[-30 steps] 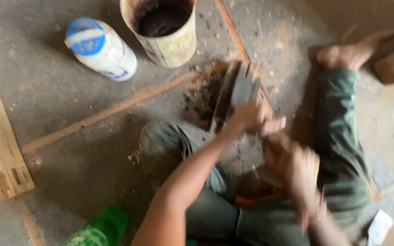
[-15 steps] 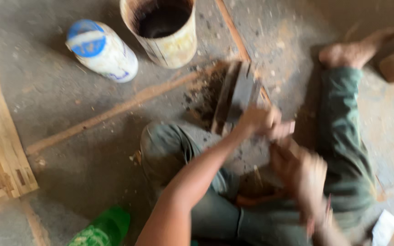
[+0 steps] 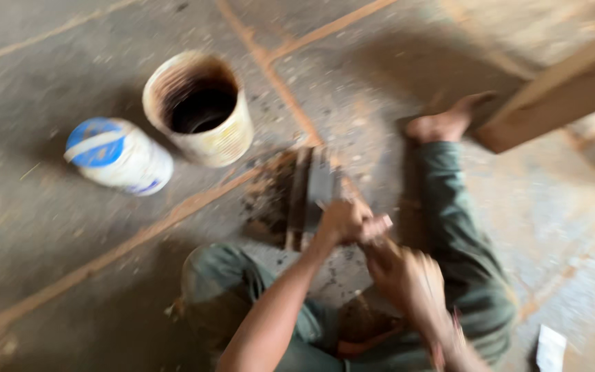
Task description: The person sits on the floor and sharpens a small metal tool on a grinding stone. They repeatedly rub the tool against the stone, occasionally dip it into a can of dark liquid, and use a screwdriver to adjust the tool's position.
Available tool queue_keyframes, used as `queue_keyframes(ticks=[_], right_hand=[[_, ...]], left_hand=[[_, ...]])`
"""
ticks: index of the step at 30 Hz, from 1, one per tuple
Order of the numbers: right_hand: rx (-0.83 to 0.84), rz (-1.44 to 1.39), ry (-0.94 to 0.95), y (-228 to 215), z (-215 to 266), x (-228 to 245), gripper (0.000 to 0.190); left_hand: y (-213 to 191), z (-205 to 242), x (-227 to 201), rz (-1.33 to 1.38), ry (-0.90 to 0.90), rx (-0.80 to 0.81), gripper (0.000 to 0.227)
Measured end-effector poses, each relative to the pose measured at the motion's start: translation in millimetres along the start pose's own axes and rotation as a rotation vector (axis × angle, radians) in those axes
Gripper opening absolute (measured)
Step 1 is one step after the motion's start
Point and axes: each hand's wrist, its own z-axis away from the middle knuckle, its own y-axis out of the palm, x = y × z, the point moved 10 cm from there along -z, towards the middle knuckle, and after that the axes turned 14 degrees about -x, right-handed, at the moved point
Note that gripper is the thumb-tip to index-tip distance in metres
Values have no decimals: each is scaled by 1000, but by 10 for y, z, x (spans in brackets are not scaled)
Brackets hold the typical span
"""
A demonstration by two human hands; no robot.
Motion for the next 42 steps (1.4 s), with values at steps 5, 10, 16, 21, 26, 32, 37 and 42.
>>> queue_keyframes(ticks=[5, 10, 16, 21, 26, 32, 37, 42], right_hand=[[-103, -358, -162, 3, -524, -86, 24], [-90, -259, -108, -129, 342, 212, 32], [-148, -353, -102, 82, -233, 37, 19], [-36, -255, -55, 127, -520, -38, 27], [-138, -186, -139, -134, 463, 270, 31], [-57, -102, -101, 263, -293, -291, 28], [-65, -149, -108, 68, -194, -128, 31], [-149, -222, -96, -182, 548, 172, 26]], left_hand=[[-296, -639, -226, -197, 142, -199, 65], [-102, 307, -190, -3, 367, -291, 52], [-23, -366, 212, -61, 6, -29, 57], [-388, -740, -159, -159, 12, -99, 63], [-16, 525, -74, -102, 89, -31, 64], [-9, -635, -141, -168, 113, -70, 65], [-101, -403, -301, -108, 149, -148, 64], [177, 531, -183, -30, 191, -49, 63]])
